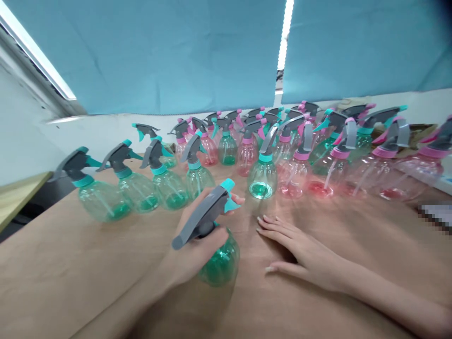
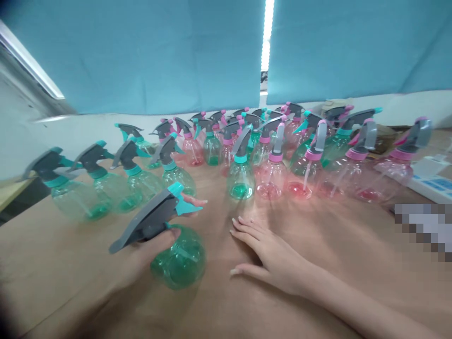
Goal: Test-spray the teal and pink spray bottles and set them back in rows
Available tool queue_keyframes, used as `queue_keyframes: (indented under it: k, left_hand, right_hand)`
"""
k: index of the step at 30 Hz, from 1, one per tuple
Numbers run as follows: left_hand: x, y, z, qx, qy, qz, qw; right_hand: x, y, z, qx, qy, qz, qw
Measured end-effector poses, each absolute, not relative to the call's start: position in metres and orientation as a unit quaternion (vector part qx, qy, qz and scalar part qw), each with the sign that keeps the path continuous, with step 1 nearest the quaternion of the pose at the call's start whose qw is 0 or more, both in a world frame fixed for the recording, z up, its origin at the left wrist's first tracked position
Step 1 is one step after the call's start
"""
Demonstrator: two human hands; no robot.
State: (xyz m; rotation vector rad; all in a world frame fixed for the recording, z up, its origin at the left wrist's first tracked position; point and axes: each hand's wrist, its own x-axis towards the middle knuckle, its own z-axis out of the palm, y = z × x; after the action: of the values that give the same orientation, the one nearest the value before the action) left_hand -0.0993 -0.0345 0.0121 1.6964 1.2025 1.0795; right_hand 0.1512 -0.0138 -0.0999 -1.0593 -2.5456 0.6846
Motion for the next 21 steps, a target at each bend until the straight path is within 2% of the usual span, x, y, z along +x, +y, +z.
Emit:
queue_keyframes:
  k: [13, 21]
  left_hand:
    - [-0.0964, -0.0382, 0.0156, 0.636, 0.466, 0.438, 0.433]
    - [-0.1002, -0.0425, 0.0168, 0.648, 0.494, 0.401, 0.419]
  right_hand:
    - [0.1556, -0.0142, -0.1015, -0.368, -0.885, 0.245, 0.148]
    - [0.1560, -0.0149, -0.1041, -0.375, -0.885, 0.236, 0.145]
